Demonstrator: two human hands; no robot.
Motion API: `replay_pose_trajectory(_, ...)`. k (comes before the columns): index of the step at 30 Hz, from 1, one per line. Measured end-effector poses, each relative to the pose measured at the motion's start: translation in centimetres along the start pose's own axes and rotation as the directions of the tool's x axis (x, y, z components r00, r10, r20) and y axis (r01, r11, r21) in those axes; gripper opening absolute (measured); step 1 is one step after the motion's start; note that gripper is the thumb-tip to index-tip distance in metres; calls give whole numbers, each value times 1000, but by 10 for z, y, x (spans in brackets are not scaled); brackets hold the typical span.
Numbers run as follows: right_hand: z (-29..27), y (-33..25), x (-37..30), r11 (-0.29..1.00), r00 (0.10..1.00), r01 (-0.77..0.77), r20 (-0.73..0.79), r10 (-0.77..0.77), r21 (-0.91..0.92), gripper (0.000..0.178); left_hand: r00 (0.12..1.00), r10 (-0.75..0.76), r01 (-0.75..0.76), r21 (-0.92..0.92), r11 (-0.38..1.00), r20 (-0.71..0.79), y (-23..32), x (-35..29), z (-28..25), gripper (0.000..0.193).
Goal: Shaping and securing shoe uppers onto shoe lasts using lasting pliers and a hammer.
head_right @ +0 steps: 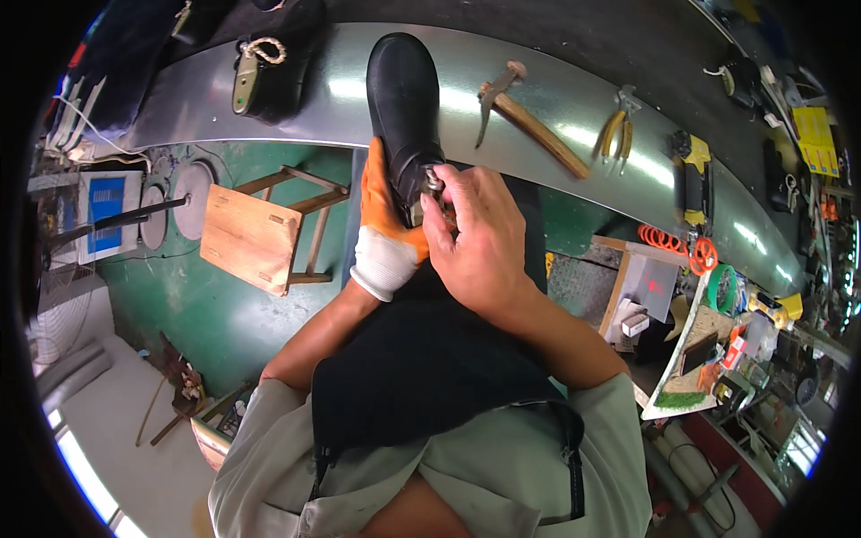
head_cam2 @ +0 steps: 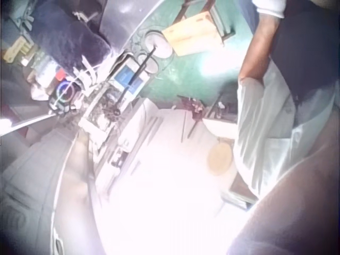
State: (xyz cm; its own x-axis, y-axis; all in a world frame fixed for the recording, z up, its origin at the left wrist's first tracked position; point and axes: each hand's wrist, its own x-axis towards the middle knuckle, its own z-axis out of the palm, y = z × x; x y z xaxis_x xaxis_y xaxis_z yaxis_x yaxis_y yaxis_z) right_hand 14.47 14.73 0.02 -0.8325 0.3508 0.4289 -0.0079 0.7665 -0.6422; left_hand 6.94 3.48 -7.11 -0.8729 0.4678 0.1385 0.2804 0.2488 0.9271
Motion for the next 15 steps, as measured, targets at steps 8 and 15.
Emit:
replay_pose_trajectory(8, -6, 20, -2, 929, 993, -84, 103, 49, 361, 19, 999, 19, -15, -81, 997, 49, -7, -4, -4, 121)
replay_pose_trajectory(15, -53, -6, 3, 742, 718, -187, 605, -344, 644, 12, 998, -65, 62, -222, 973, -6, -4, -1, -13, 120)
